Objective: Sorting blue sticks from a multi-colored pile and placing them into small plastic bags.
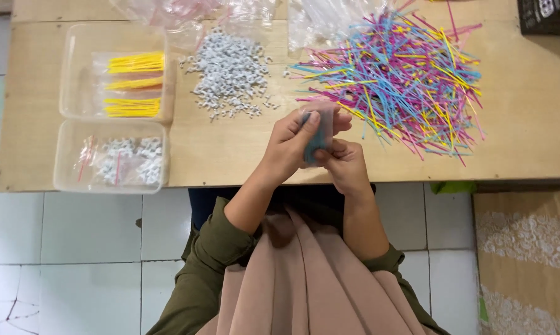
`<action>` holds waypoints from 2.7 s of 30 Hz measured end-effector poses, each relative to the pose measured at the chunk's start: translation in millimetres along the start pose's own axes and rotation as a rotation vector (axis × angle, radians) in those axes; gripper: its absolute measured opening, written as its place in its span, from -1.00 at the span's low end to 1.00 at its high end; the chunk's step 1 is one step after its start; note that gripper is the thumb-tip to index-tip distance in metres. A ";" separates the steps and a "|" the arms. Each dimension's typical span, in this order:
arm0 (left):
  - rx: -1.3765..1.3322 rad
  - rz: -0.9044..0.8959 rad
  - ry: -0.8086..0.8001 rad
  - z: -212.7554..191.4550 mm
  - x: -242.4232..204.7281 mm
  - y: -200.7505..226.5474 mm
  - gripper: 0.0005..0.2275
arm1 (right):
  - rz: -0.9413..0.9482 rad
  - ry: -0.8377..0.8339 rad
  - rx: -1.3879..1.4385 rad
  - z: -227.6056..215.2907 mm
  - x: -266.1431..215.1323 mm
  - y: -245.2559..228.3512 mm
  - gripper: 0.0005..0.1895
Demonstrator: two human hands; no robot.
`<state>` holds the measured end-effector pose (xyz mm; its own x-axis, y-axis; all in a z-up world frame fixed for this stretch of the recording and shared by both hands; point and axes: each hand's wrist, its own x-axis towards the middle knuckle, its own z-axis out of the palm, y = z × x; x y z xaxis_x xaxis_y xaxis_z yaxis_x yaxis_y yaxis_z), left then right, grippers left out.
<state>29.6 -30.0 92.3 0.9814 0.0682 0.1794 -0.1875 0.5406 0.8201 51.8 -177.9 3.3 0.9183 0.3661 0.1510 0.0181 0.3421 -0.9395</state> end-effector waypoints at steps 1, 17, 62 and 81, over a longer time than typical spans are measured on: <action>0.001 0.010 0.013 -2.1 -3.0 11.6 -0.74 | 0.004 -0.015 0.000 19.2 3.1 -17.2 -0.86; 0.898 0.242 0.302 -150.4 -73.7 193.4 -0.90 | 0.139 -0.669 -0.198 187.0 89.6 -60.8 -0.84; 2.379 0.222 0.012 -285.8 -17.0 219.3 -0.72 | -0.369 -0.800 -1.257 286.9 179.5 5.4 -0.91; 1.741 0.308 -0.261 -63.4 -52.3 120.2 -0.68 | -0.215 -0.460 -1.195 65.5 56.3 -73.0 -0.88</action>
<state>-41.7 84.5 147.0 0.9071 -0.2289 0.3534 -0.3373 -0.8974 0.2846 76.2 -125.6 100.6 0.6375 0.7442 0.1995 0.7059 -0.4604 -0.5383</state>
